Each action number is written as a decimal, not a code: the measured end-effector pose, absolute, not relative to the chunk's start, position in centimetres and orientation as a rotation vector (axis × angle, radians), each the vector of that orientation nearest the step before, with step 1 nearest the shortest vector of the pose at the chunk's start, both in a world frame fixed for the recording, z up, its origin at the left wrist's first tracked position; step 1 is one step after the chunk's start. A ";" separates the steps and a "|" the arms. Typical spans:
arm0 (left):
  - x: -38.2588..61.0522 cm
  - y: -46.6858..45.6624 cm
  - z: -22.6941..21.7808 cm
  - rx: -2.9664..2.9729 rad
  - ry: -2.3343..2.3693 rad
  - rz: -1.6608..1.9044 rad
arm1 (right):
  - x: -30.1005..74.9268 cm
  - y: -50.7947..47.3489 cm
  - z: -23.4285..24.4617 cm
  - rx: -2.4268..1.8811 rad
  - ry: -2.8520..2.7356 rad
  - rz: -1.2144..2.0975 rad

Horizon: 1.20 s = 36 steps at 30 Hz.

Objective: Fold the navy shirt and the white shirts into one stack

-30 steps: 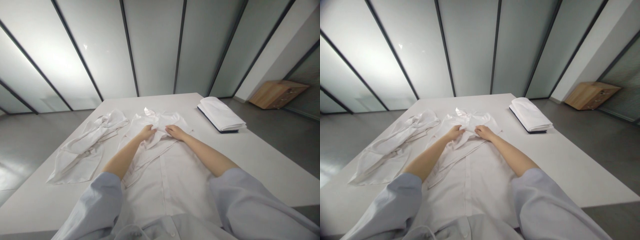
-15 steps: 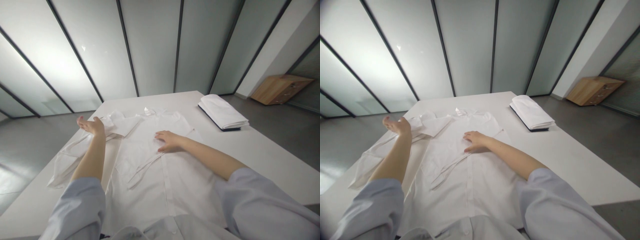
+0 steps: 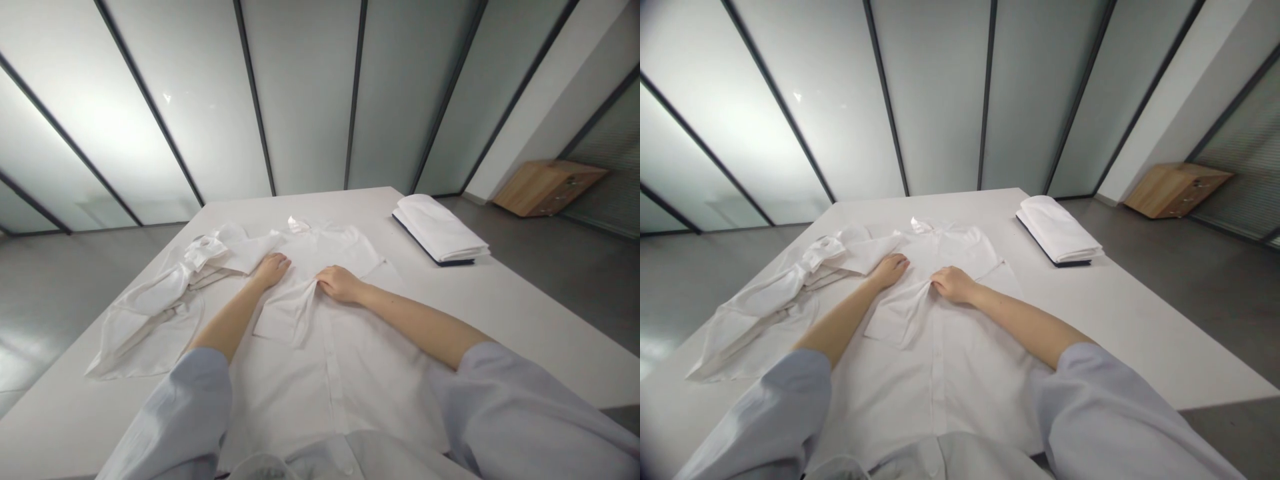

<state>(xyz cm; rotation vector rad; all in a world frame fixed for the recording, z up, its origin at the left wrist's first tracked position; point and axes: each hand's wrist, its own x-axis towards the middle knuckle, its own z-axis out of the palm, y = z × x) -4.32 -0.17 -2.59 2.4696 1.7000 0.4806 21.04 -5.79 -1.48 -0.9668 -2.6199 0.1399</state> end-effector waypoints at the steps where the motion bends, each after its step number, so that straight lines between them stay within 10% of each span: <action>1: -4.7 0.0 -2.6 2.437 1.747 0.479 | 22.0 -5.0 -0.9 -1.100 -2.533 0.164; 12: -7.0 -0.3 -2.1 2.250 2.297 0.385 | 38.1 3.9 3.4 -2.038 -1.176 0.083; 24: -2.7 -0.8 -2.4 2.589 1.860 0.060 | 24.8 -0.4 -2.4 -1.230 -2.538 0.187; 36: -4.7 0.3 -1.6 2.318 2.071 0.126 | 30.7 2.3 -3.1 -2.205 -1.851 0.021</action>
